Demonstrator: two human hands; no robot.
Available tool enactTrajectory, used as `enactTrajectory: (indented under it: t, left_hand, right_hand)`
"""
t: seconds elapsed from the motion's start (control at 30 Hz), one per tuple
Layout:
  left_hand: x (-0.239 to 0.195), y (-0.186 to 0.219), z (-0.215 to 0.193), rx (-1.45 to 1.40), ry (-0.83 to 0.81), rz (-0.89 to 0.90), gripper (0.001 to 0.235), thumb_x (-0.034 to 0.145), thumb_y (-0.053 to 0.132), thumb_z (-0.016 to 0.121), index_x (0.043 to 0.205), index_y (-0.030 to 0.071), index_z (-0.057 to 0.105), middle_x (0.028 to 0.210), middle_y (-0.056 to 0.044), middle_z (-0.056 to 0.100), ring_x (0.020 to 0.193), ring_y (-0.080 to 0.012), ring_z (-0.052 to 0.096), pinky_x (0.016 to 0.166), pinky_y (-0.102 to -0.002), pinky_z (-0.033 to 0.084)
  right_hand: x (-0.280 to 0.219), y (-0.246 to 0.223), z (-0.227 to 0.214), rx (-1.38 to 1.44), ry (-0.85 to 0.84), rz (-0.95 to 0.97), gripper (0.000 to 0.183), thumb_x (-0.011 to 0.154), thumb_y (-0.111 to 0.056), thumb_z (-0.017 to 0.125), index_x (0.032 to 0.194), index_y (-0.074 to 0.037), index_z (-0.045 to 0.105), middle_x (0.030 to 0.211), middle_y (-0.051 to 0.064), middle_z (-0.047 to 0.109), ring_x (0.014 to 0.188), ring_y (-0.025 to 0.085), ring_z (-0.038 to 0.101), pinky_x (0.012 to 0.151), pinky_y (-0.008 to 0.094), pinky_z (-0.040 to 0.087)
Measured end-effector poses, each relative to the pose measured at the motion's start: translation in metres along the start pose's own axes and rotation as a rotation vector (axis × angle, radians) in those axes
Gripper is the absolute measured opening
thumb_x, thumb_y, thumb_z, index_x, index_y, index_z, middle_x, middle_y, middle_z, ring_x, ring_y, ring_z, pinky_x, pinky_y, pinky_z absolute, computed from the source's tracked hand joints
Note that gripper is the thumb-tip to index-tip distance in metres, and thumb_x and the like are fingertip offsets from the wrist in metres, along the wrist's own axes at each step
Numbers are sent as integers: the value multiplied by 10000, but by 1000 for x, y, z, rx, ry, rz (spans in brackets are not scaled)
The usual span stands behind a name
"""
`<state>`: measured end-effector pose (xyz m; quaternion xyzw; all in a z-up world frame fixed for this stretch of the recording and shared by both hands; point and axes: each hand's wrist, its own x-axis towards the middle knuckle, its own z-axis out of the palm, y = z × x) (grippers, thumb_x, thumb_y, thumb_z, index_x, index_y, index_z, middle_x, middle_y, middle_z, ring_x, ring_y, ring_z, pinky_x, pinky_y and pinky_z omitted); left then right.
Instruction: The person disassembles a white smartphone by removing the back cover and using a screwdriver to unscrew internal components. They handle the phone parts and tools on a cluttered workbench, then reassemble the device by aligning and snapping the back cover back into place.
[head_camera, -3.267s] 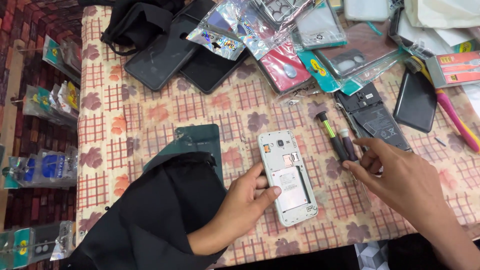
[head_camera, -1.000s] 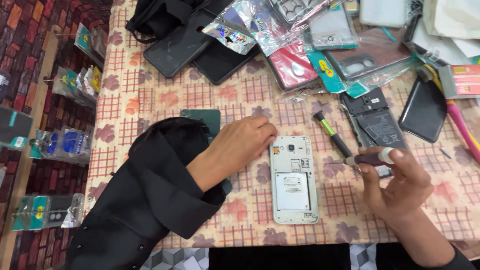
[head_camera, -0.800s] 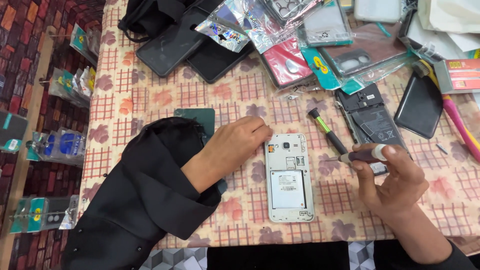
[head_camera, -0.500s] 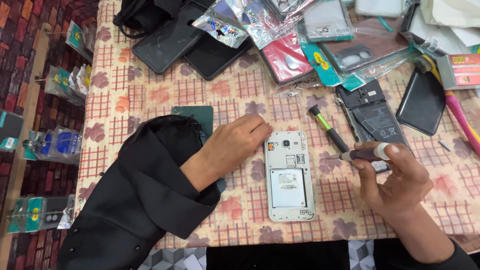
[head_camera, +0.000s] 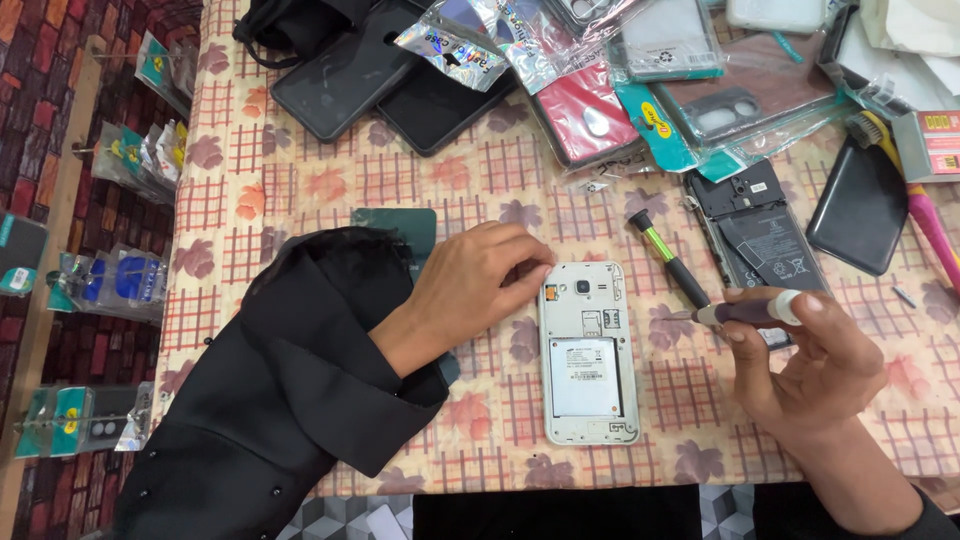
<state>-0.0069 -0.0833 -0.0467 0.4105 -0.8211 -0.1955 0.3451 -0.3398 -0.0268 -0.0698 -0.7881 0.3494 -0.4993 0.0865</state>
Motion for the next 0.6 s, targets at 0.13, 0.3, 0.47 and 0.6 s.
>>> enactTrajectory:
  t: [0.13,0.3,0.47,0.6]
  left_hand:
    - [3,1,3,-124,-12,-79,134,909,172,695,980,75,753,874,-36,697,769,-187,693,674,-331,555]
    - [3,1,2,-159,8,-63,118,896,142,691,969,71,750,1012,-47,698,814,-185,695,716,-315,576]
    - [-1,3,2,-116,-9,-48,115,894,134,695,970,58,737,1030,-39,689,830,-190,693,728,-325,578]
    - [-2,1,3,-37,11,17,117,909,134,704,987,49,723,1007,-40,672,862,-209,680,744,-350,573]
  right_hand:
    - [-1,0,0,10,-10,13,645,1005,90,667,1499,-118,308,1089,246,671,965,280,752,820,328,651]
    - [1,-1,0,-9,-5,-3,642,1007,96,665,1484,-118,291,1074,256,657,960,283,753,807,321,652]
    - [1,-1,0,-23,-6,-15,642,1006,98,667,1465,-122,276,1082,260,656,946,283,755,792,315,650]
    - [-3,2,-1,-24,-8,-15,657,1031,88,675,1506,-138,282,1081,246,665,952,275,759,814,312,650]
